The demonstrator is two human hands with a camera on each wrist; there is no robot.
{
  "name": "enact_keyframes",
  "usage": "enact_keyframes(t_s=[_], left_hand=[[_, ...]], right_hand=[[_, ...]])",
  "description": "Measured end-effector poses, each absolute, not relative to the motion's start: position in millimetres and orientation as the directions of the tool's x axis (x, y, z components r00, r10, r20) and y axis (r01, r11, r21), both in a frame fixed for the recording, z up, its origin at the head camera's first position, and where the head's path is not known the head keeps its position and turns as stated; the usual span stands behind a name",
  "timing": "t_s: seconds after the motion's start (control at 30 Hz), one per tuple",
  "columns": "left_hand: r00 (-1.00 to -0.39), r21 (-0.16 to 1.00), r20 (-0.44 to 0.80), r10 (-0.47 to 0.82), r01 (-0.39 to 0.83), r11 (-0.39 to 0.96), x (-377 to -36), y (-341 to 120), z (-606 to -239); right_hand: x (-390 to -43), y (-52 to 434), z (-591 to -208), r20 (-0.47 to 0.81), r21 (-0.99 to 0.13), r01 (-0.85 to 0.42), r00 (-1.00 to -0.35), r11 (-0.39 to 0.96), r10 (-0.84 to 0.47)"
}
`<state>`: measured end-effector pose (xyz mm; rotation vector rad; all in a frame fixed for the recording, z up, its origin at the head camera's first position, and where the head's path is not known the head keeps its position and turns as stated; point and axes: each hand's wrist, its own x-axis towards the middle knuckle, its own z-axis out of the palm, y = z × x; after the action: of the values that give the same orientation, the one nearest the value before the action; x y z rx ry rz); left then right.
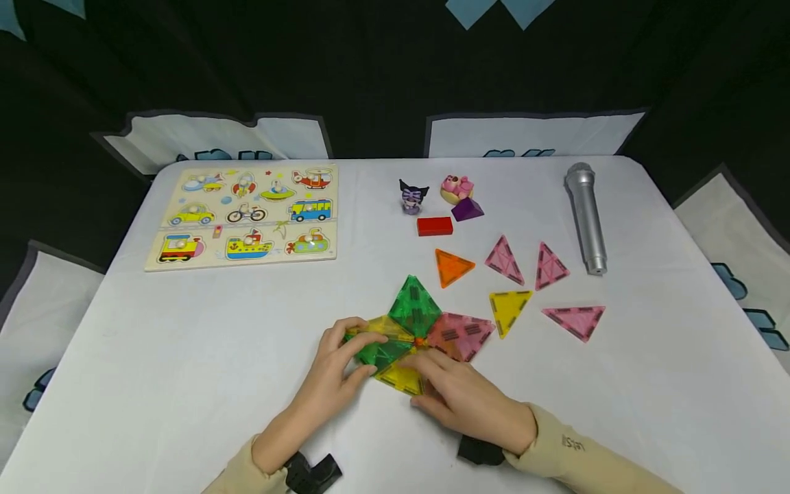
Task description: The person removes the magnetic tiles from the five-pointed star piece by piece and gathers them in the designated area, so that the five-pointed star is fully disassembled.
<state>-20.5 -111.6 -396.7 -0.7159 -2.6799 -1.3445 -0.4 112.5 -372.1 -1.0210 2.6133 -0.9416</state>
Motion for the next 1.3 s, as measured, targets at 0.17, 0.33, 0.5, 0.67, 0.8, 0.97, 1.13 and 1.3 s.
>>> enact_keyframes(t_s=[0.17,0.33,0.5,0.67,0.8,0.97,1.13,1.3], left_hand=[[-0.902,0.745,0.245,0.355,0.409,0.526,-17.8,-108.5,-397.2],[-0.903,0.732,0.255,0.344,0.413,0.542,-16.4,-108.8,-397.6],[-0.907,0.729,0.247,0.340,0.405,0.552,-14.9,-110.4,-396.7],[-0.918,0.730,0.232,0.321,0.382,0.567,-12.5,-113.5,-396.4],[-0.918,0.726,0.235,0.321,0.385,0.570,-11.9,-115.6,-397.0],[-0.914,0.723,0.240,0.326,0.392,0.569,-12.4,-117.1,-397.9],[-0.910,0.727,0.247,0.333,0.401,0.558,-13.0,-118.1,-398.4],[-0.900,0.725,0.267,0.345,0.423,0.544,-15.6,-116.5,-398.8]], right_hand=[[0.4,105.4,-380.1,0.094,-0.660,-0.530,-0.762,0.533,-0.641],[2.5,108.3,-380.8,0.141,-0.739,-0.513,-0.751,0.436,-0.645],[2.7,124.4,-368.4,0.275,-0.795,-0.533,-0.743,0.289,-0.610],[-1.9,176.4,-349.4,0.355,-0.809,-0.462,-0.877,0.364,-0.324],[4.1,236.5,-346.8,0.265,-0.812,-0.196,-0.963,0.550,0.048],[14.4,297.3,-357.2,0.004,-0.692,0.222,-0.950,0.687,0.311],[16.8,317.4,-367.9,-0.199,-0.543,0.373,-0.928,0.753,0.316],[14.7,317.6,-365.8,-0.302,-0.472,0.380,-0.917,0.795,0.259]])
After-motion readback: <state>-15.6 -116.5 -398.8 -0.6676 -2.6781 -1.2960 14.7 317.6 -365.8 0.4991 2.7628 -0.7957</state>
